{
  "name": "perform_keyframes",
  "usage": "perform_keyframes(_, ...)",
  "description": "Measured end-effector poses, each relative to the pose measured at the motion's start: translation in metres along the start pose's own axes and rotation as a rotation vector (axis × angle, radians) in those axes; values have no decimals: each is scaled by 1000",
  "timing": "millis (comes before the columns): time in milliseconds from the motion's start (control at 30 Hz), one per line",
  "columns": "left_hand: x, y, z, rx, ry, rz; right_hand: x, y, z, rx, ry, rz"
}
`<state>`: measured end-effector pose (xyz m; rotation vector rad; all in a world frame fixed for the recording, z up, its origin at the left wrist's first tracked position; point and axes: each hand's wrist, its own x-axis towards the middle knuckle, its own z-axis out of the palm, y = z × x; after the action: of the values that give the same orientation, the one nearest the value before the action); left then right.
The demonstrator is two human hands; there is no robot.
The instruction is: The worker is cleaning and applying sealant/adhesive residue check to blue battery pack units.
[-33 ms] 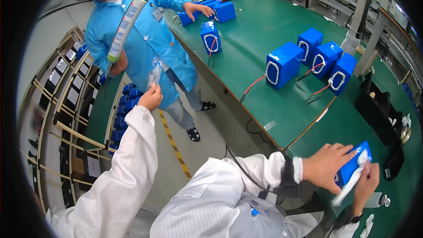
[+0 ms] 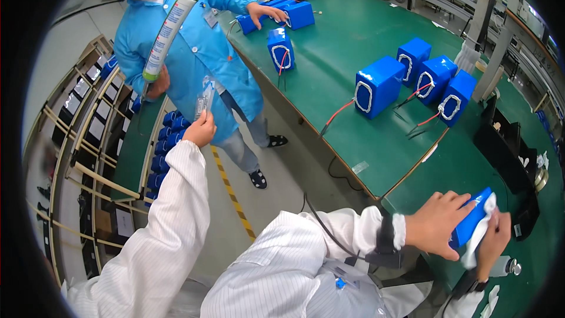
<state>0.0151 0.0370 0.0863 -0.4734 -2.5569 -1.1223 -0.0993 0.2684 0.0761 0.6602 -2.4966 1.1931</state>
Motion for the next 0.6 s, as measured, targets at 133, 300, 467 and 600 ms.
perform_keyframes(133,-2,13,29,122,153,-67,19,-2,-1,-101,-22,7)
perform_keyframes(300,1,11,37,199,197,24,-45,-56,5,-252,-64,-344)
perform_keyframes(467,19,-24,17,-4,184,180,-24,-10,-7,-415,140,-425)
perform_keyframes(600,31,-45,-22,8,12,211,-12,-19,28,120,258,67)
